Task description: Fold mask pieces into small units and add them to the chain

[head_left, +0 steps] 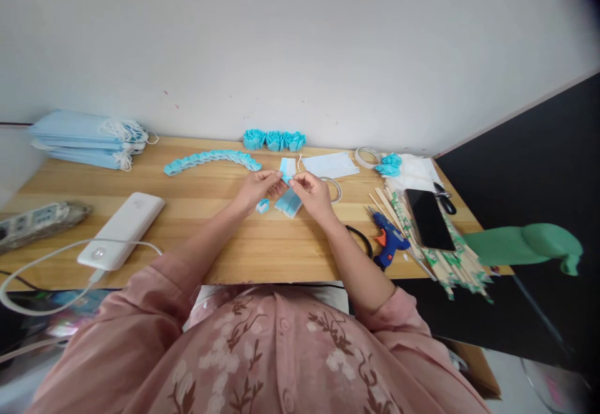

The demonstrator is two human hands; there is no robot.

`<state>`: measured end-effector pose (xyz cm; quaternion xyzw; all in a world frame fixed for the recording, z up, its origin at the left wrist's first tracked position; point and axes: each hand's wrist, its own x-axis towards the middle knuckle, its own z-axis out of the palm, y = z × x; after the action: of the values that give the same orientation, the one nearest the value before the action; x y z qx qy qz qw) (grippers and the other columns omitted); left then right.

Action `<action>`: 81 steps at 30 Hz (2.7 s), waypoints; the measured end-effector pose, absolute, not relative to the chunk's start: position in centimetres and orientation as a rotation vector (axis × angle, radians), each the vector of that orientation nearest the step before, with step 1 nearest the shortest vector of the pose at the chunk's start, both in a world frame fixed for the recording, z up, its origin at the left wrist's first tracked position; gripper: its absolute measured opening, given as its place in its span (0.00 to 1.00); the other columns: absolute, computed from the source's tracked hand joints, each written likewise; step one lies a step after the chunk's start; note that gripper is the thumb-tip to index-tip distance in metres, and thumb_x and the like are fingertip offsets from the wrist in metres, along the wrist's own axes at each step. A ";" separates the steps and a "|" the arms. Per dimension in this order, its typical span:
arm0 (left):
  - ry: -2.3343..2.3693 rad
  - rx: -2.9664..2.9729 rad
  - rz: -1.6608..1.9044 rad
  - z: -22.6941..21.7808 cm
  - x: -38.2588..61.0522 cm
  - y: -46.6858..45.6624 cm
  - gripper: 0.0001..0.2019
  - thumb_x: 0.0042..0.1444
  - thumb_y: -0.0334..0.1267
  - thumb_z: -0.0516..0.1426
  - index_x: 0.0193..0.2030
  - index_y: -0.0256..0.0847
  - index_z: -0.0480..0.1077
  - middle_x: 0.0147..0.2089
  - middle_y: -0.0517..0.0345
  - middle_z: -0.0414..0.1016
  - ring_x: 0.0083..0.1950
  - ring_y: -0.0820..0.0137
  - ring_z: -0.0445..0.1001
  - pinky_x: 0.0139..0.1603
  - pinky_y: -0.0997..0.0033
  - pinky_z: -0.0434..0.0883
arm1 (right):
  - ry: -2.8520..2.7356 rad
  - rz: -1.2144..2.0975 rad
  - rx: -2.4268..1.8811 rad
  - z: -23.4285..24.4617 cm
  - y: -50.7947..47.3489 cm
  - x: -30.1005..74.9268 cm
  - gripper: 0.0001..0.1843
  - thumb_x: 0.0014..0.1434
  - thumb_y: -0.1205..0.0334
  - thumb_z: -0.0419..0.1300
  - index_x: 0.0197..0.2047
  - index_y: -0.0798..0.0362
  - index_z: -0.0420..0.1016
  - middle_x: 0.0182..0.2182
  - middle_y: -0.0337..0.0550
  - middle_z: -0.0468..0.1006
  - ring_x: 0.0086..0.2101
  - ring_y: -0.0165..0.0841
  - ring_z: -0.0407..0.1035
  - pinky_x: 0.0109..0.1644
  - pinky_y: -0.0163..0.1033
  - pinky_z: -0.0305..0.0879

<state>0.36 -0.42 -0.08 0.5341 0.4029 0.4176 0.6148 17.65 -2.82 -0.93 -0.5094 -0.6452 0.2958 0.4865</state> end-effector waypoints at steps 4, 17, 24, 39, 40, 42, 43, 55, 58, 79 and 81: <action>0.933 1.209 0.957 0.0 0.3 -0.3 0.20 0.49 0.54 0.62 0.29 0.36 0.77 0.25 0.55 0.75 0.26 0.74 0.70 0.29 0.74 0.66 | -1.563 0.715 -1.264 -1.0 -2.8 17.7 0.11 0.56 0.51 0.60 0.31 0.51 0.73 0.30 0.39 0.78 0.31 0.31 0.70 0.39 0.37 0.65; 0.979 1.241 0.952 0.1 0.3 -0.6 0.17 0.50 0.51 0.61 0.30 0.36 0.78 0.27 0.54 0.77 0.27 0.74 0.70 0.30 0.74 0.66 | -1.507 0.694 -1.309 -0.9 -2.9 17.6 0.11 0.56 0.51 0.61 0.30 0.50 0.71 0.28 0.37 0.77 0.30 0.31 0.69 0.38 0.37 0.66; 0.972 1.267 0.957 0.3 0.5 -0.8 0.19 0.46 0.54 0.65 0.29 0.37 0.77 0.26 0.57 0.75 0.26 0.75 0.68 0.29 0.75 0.65 | -1.484 0.686 -1.312 -0.8 -2.9 17.6 0.11 0.55 0.53 0.61 0.28 0.50 0.70 0.27 0.37 0.76 0.30 0.31 0.69 0.38 0.37 0.65; 0.993 1.327 1.029 0.2 0.4 -0.4 0.17 0.48 0.52 0.63 0.27 0.38 0.72 0.26 0.58 0.75 0.25 0.76 0.67 0.28 0.76 0.64 | -1.426 1.021 -1.130 -1.6 -2.3 17.8 0.27 0.55 0.50 0.62 0.56 0.50 0.68 0.29 0.36 0.75 0.31 0.32 0.70 0.39 0.39 0.68; 0.995 1.337 1.033 0.2 0.4 -0.4 0.17 0.48 0.52 0.63 0.27 0.38 0.72 0.26 0.58 0.75 0.25 0.76 0.67 0.28 0.76 0.65 | -1.419 1.023 -1.122 -1.6 -2.3 17.8 0.27 0.56 0.49 0.60 0.57 0.50 0.68 0.29 0.36 0.75 0.32 0.32 0.70 0.40 0.40 0.68; 1.006 1.363 1.028 0.0 0.4 -0.3 0.17 0.48 0.52 0.62 0.27 0.38 0.72 0.26 0.58 0.75 0.26 0.76 0.68 0.29 0.76 0.65 | -1.413 1.031 -1.119 -1.5 -2.4 17.7 0.28 0.58 0.45 0.59 0.58 0.50 0.67 0.28 0.37 0.74 0.32 0.32 0.71 0.41 0.40 0.69; 1.016 1.378 1.024 -0.1 0.5 -0.3 0.17 0.49 0.52 0.62 0.27 0.38 0.72 0.27 0.58 0.75 0.26 0.75 0.68 0.29 0.75 0.66 | -1.420 1.044 -1.121 -1.5 -2.4 17.7 0.29 0.58 0.44 0.59 0.58 0.49 0.67 0.29 0.37 0.75 0.33 0.33 0.71 0.41 0.40 0.69; 0.986 1.279 0.990 0.0 0.8 -0.8 0.18 0.46 0.54 0.64 0.29 0.38 0.74 0.25 0.60 0.72 0.25 0.76 0.65 0.28 0.74 0.65 | -1.425 1.049 -1.148 -2.0 -2.1 17.3 0.30 0.52 0.52 0.64 0.57 0.50 0.65 0.33 0.38 0.80 0.34 0.33 0.73 0.40 0.38 0.70; 0.985 1.224 0.983 0.0 0.8 -0.7 0.20 0.44 0.55 0.65 0.28 0.38 0.74 0.24 0.60 0.71 0.24 0.76 0.65 0.28 0.74 0.65 | -1.443 1.080 -1.134 -1.8 -2.1 17.4 0.26 0.52 0.50 0.64 0.53 0.49 0.69 0.33 0.38 0.79 0.34 0.33 0.73 0.39 0.38 0.71; 0.999 1.303 0.891 0.1 0.5 -0.5 0.17 0.46 0.51 0.62 0.26 0.37 0.73 0.20 0.61 0.68 0.23 0.76 0.62 0.26 0.74 0.60 | -1.503 0.757 -1.204 -1.0 -2.5 18.3 0.08 0.55 0.56 0.62 0.37 0.49 0.75 0.33 0.37 0.78 0.36 0.32 0.72 0.43 0.38 0.69; 1.006 1.291 0.895 0.3 0.4 -0.5 0.16 0.46 0.50 0.62 0.25 0.37 0.72 0.20 0.61 0.67 0.23 0.77 0.61 0.26 0.75 0.59 | -1.573 0.679 -1.197 -0.7 -2.7 18.3 0.04 0.55 0.61 0.61 0.35 0.49 0.76 0.35 0.38 0.79 0.38 0.33 0.73 0.45 0.39 0.69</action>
<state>0.44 -0.53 0.28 0.5559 0.4332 0.3853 0.5957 18.26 -2.66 -0.66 -0.4954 -0.6508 0.2811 0.5020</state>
